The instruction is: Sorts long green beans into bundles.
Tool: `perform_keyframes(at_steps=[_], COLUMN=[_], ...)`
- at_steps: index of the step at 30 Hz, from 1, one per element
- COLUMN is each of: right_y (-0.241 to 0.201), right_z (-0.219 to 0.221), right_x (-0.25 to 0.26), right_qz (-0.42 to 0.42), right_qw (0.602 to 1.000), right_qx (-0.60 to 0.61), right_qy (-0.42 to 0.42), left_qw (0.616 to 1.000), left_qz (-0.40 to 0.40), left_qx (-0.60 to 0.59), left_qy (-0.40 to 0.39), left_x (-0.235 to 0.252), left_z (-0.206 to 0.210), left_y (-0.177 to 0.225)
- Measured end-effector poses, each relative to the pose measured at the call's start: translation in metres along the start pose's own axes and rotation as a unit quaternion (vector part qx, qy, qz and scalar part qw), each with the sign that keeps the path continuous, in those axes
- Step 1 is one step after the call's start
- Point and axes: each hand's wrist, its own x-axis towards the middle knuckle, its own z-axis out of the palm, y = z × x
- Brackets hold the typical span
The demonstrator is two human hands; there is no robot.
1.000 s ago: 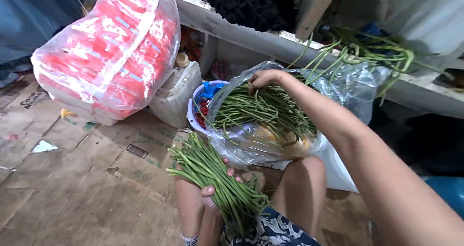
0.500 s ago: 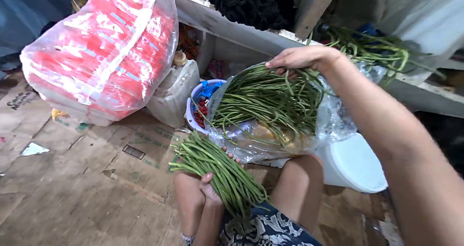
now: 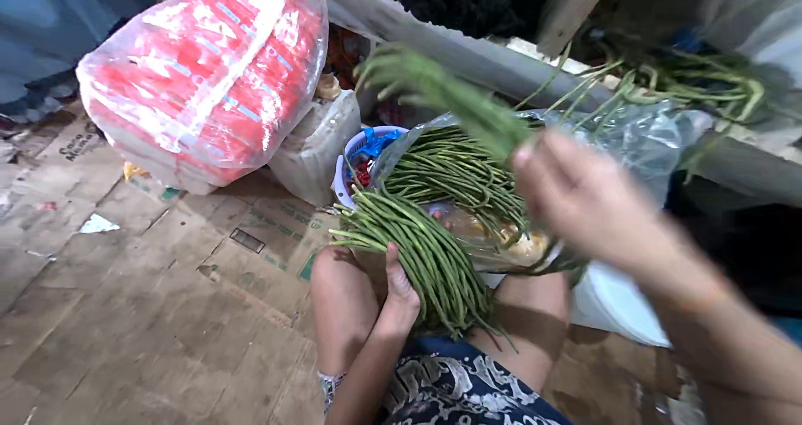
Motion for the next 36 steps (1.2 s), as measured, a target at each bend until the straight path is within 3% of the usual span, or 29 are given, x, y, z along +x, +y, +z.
perform_keyframes(at_steps=[3, 5, 9, 15, 18, 20, 23, 27, 32, 36], right_y=[0.032, 0.049, 0.053, 0.057, 0.071, 0.101, 0.156, 0.220, 0.234, 0.233], right_z=[0.100, 0.141, 0.157, 0.143, 0.106, 0.078, 0.040, 0.034, 0.046, 0.047], right_x=[-0.054, -0.076, -0.094, -0.097, -0.054, 0.000, 0.096, 0.194, 0.235, 0.248], right_qz=[-0.048, -0.089, -0.102, -0.130, -0.125, -0.075, 0.032, -0.002, 0.001, 0.028], right_qw=[0.991, 0.978, 0.965, 0.968, 0.971, 0.969, 0.973, 0.968, 0.923, 0.905], right_qx=[-0.125, -0.186, -0.237, -0.203, -0.187, -0.225, -0.226, -0.225, -0.356, -0.384], right_qy=[-0.028, 0.008, 0.054, 0.065, 0.085, 0.075, 0.008, -0.108, -0.149, -0.180], left_qw=[0.999, 0.999, 0.998, 0.996, 0.997, 0.994, 0.995, 0.997, 0.996, 0.992], left_qz=[0.037, 0.003, -0.022, -0.028, -0.034, -0.046, -0.063, -0.064, -0.068, -0.098], left_qx=[0.026, -0.016, -0.047, -0.068, -0.062, -0.068, -0.063, -0.051, -0.057, -0.080], left_qy=[0.005, -0.051, -0.042, -0.043, 0.040, 0.071, 0.039, -0.014, -0.010, 0.026], left_x=[-0.002, -0.002, -0.008, -0.015, -0.022, -0.026, -0.032, -0.036, -0.043, -0.044], left_z=[-0.010, -0.017, -0.021, -0.009, 0.020, 0.029, 0.031, 0.026, 0.026, 0.019], left_y=[-0.002, -0.001, 0.000, 0.013, 0.028, 0.036, 0.037, 0.035, 0.037, 0.046])
